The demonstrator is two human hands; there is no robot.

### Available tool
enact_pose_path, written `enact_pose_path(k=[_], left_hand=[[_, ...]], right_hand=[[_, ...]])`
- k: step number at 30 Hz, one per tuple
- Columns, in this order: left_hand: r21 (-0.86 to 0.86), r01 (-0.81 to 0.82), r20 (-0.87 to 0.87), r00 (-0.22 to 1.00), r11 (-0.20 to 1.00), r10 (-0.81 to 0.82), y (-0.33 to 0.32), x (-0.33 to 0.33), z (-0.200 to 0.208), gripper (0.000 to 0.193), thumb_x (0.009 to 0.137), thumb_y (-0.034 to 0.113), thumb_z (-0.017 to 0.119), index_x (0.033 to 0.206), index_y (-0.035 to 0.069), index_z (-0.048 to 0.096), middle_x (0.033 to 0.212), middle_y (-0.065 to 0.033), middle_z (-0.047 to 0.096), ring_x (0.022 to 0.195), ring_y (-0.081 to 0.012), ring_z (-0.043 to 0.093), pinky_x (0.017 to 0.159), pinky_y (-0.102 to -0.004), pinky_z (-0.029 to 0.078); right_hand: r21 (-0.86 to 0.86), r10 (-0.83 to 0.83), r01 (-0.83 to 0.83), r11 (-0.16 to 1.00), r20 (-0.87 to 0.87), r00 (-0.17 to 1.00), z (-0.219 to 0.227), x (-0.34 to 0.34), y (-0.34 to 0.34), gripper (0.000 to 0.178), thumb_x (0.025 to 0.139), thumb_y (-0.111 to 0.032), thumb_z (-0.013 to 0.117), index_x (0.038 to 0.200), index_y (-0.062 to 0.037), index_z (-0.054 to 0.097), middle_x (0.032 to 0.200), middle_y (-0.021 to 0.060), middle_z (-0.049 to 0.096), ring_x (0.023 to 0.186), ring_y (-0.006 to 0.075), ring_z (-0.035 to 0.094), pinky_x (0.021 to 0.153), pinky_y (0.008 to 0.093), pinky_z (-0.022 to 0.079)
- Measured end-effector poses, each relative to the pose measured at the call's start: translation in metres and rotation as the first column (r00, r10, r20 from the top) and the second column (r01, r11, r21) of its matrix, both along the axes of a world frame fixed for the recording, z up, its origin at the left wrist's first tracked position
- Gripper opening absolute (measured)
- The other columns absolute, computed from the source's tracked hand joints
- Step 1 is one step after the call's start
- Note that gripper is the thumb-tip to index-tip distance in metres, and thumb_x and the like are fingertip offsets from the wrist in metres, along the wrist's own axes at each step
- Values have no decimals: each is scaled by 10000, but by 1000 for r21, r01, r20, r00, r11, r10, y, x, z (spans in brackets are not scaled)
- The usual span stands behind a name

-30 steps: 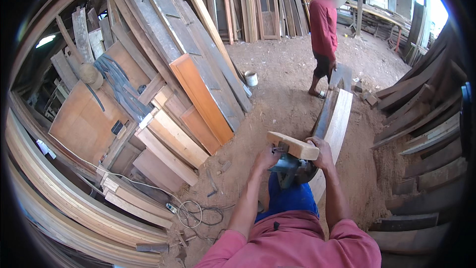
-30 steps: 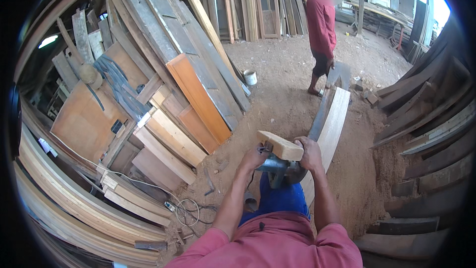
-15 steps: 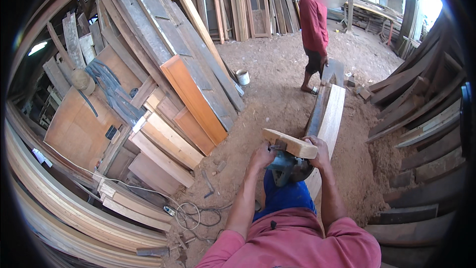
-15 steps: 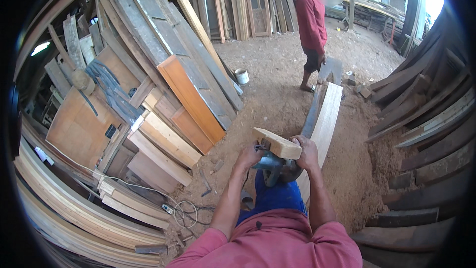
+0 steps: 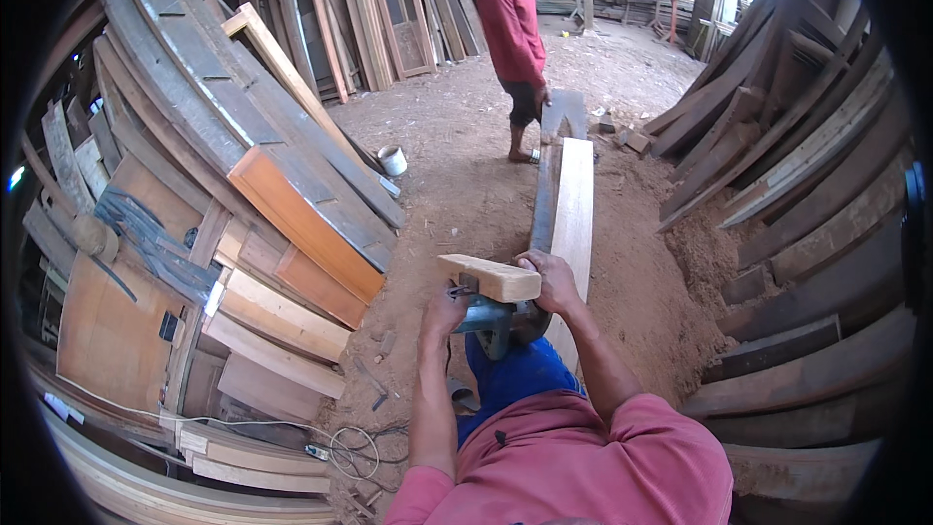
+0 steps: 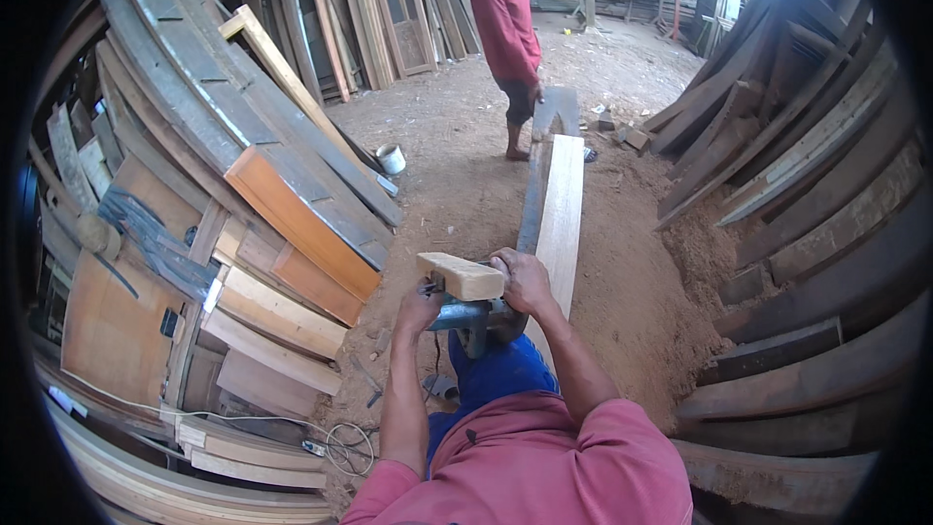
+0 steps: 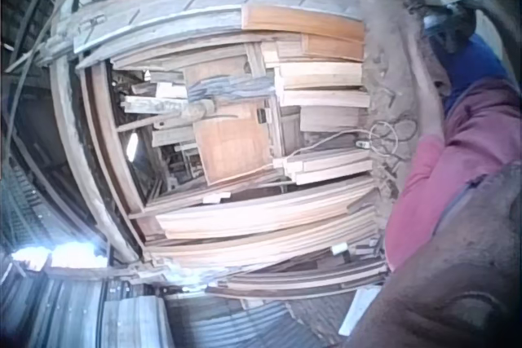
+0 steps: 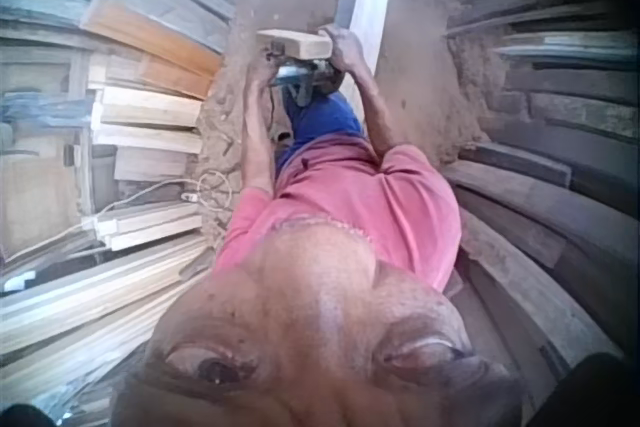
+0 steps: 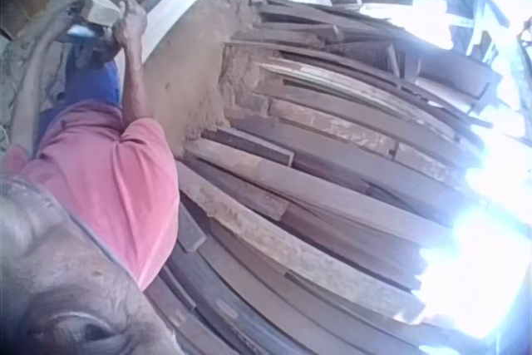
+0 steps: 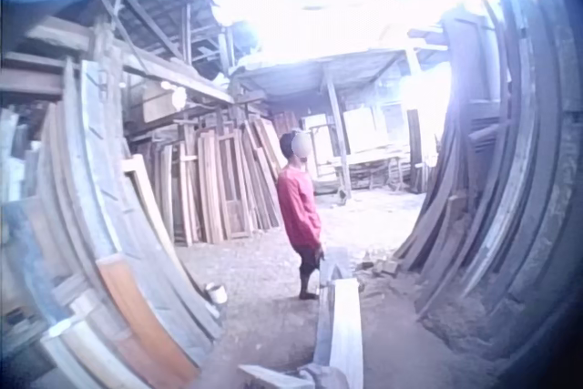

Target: The person uses a circular saw to cut a wooden plank resting on a workbench, holding the plank in place by hand and with a small wooden block while making a straight cut through the wood.

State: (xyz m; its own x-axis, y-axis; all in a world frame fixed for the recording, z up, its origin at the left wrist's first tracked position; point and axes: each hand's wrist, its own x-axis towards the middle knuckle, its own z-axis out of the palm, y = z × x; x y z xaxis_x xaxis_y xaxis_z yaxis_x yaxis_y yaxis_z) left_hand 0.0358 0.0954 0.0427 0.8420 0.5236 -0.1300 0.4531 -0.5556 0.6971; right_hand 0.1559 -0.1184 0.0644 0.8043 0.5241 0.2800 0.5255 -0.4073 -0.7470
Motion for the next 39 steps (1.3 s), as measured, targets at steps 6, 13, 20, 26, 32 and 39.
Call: enact_pose_path(k=[6, 13, 20, 26, 32, 39], left_hand=[[35, 6, 8, 1000, 999, -6, -10, 1, 8, 338, 898, 303, 618, 1083, 23, 656, 1031, -269, 704, 1037, -409, 690, 858, -465, 529], [47, 7, 62, 998, 999, -10, -5, 0, 0, 344, 899, 302, 604, 1086, 19, 664, 1022, -266, 705, 1031, -412, 691, 848, -462, 526], [99, 27, 36, 999, 995, -31, 3, 7, -13, 318, 895, 271, 604, 1075, 20, 679, 1038, -256, 706, 1041, -401, 687, 851, -455, 523], [81, 34, 67, 997, 996, -40, -2, 5, -11, 310, 900, 267, 603, 1074, 24, 683, 1017, -253, 708, 1001, -405, 691, 833, -460, 524], [59, 23, 65, 998, 998, -27, 2, 1, -9, 316, 860, 276, 614, 1043, 25, 671, 1011, -276, 701, 1007, -439, 681, 855, -499, 525], [52, 7, 56, 998, 999, -10, 0, -2, -5, 311, 886, 273, 636, 1069, 25, 679, 1019, -251, 711, 992, -403, 696, 829, -466, 532]], right_hand=[[18, -26, 26, 999, -16, 1000, 2, -2, -7, 300, 991, -303, 537, 1025, -86, 741, 998, 161, 732, 944, 385, 690, 831, 477, 534], [21, -37, 38, 999, -41, 998, 0, -3, -5, 299, 990, -306, 534, 1017, -92, 741, 995, 162, 731, 938, 387, 689, 828, 483, 530], [44, -4, 5, 999, -17, 1000, -6, 1, -6, 313, 998, -314, 526, 1022, -85, 738, 998, 163, 730, 944, 386, 688, 824, 480, 528], [52, -22, 20, 998, 41, 999, -8, 0, -6, 302, 1012, -301, 527, 1028, -79, 731, 1002, 158, 726, 957, 375, 684, 830, 462, 525], [39, -5, 3, 999, 51, 999, -2, -1, -1, 302, 1017, -290, 522, 1035, -71, 730, 1001, 157, 726, 960, 371, 685, 828, 459, 524], [61, 2, -3, 998, 15, 1000, 5, -7, 2, 301, 1021, -289, 528, 1040, -70, 733, 996, 154, 728, 948, 360, 693, 822, 437, 529]])
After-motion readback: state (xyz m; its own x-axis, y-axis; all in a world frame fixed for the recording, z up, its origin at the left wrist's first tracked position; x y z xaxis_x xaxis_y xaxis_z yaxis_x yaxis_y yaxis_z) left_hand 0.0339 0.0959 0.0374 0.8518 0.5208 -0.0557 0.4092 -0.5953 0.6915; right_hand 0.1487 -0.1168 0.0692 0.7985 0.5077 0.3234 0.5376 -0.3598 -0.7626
